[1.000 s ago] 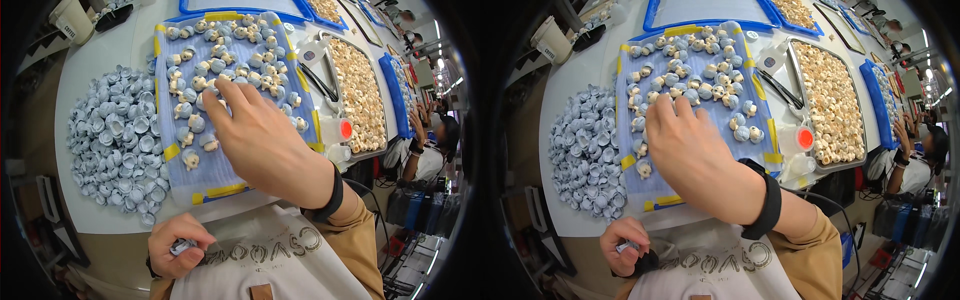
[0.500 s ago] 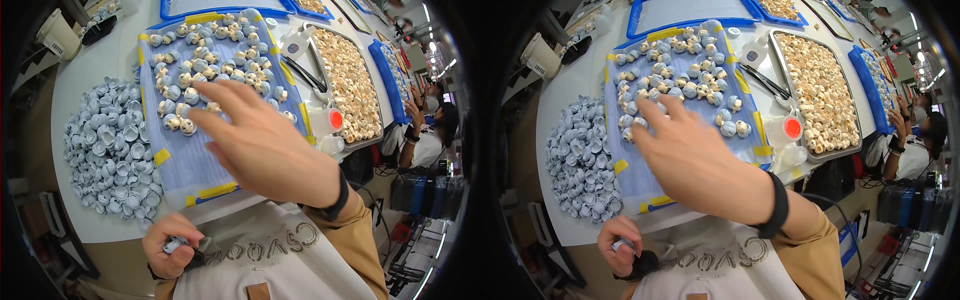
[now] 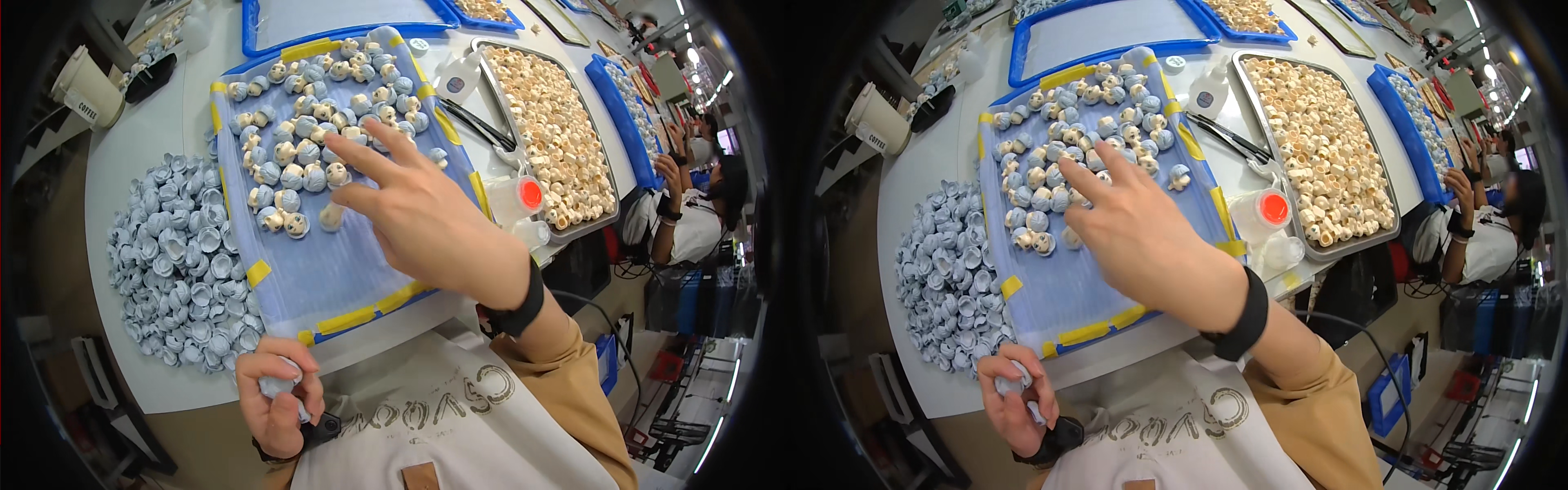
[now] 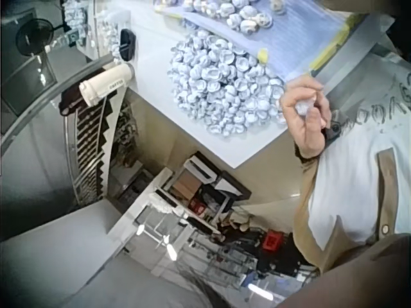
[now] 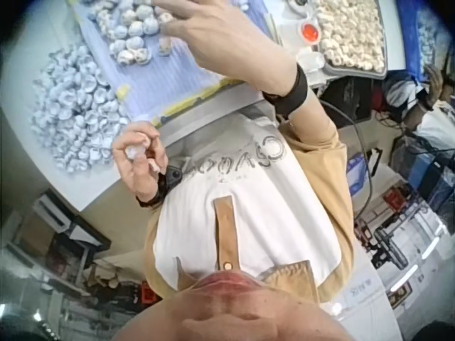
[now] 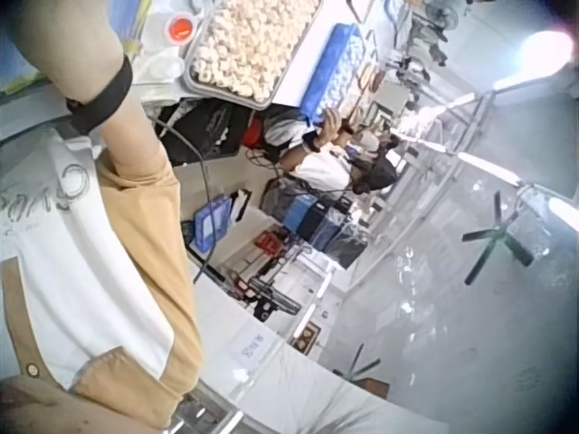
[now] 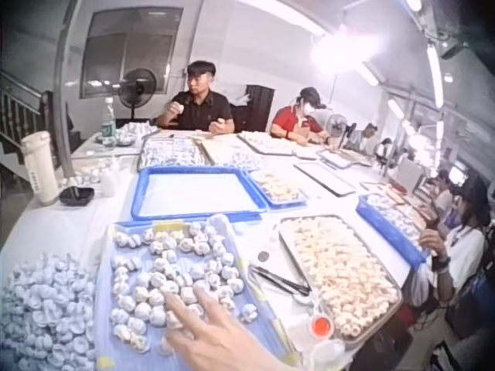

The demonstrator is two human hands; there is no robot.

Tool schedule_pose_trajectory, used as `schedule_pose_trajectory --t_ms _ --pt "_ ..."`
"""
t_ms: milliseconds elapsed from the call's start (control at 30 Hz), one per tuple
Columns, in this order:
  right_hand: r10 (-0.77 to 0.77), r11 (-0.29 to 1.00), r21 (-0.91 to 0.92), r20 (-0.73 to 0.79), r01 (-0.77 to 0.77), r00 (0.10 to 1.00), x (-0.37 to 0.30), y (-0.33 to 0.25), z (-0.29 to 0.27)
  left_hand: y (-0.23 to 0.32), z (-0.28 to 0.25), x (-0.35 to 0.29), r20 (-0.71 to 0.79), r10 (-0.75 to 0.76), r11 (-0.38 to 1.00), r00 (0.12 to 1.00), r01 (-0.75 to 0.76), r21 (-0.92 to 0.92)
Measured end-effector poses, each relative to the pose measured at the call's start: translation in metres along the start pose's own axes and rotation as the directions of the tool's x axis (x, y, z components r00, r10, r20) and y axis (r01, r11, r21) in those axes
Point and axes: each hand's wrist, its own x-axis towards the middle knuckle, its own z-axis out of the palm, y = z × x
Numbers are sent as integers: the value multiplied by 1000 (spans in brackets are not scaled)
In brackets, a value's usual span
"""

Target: The person assembles small decorative items by hand, picking up light blue and beige components from trays and joining them together. The person places the finished items onto a blue tray, repeating the process continuously.

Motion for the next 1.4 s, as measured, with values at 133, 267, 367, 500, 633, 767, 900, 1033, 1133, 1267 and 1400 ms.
schedule_pose_trajectory --t_ms 133,267,367,500,633,767,900,1033,1133,1267,1400 --pt "441 897 -184 440 -402 782 -7 -6 -30 -5 -4 -2 -19 40 999 999 -40 5" --pt "418 903 -269 378 -335 826 -11 15 -6 -12 -5 0 83 124 992 989 -123 -22" --pt "116 984 -140 47 -109 992 9 32 21 -10 -5 4 126 109 991 986 -97 -97" --pt "121 966 -228 -7 -120 993 31 29 30 -5 -5 0 62 55 995 997 -50 -90" --pt "229 966 -167 181 -200 956 13 -11 -3 -6 -5 -4 -24 29 999 999 -30 -11" --pt "25 984 119 637 -130 770 8 -31 -3 -3 -5 -4 -33 3 999 999 -2 52" --pt "-16 980 191 387 -63 922 20 -23 26 -3 -7 -5 23 22 999 999 -23 44" --pt "64 998 2 15 -64 998 21 -16 30 -12 -3 -2 -57 132 982 990 -138 -126" --pt "-13 998 69 161 2 987 2 -31 2 -7 0 -3 -102 54 998 993 -57 -34" --pt "-231 933 354 455 64 860 -9 -44 10 -13 -6 -11 -86 183 982 979 -186 -36" --pt "40 989 -145 -9 -41 999 3 -40 26 -14 -4 -2 153 404 911 902 -381 -156"
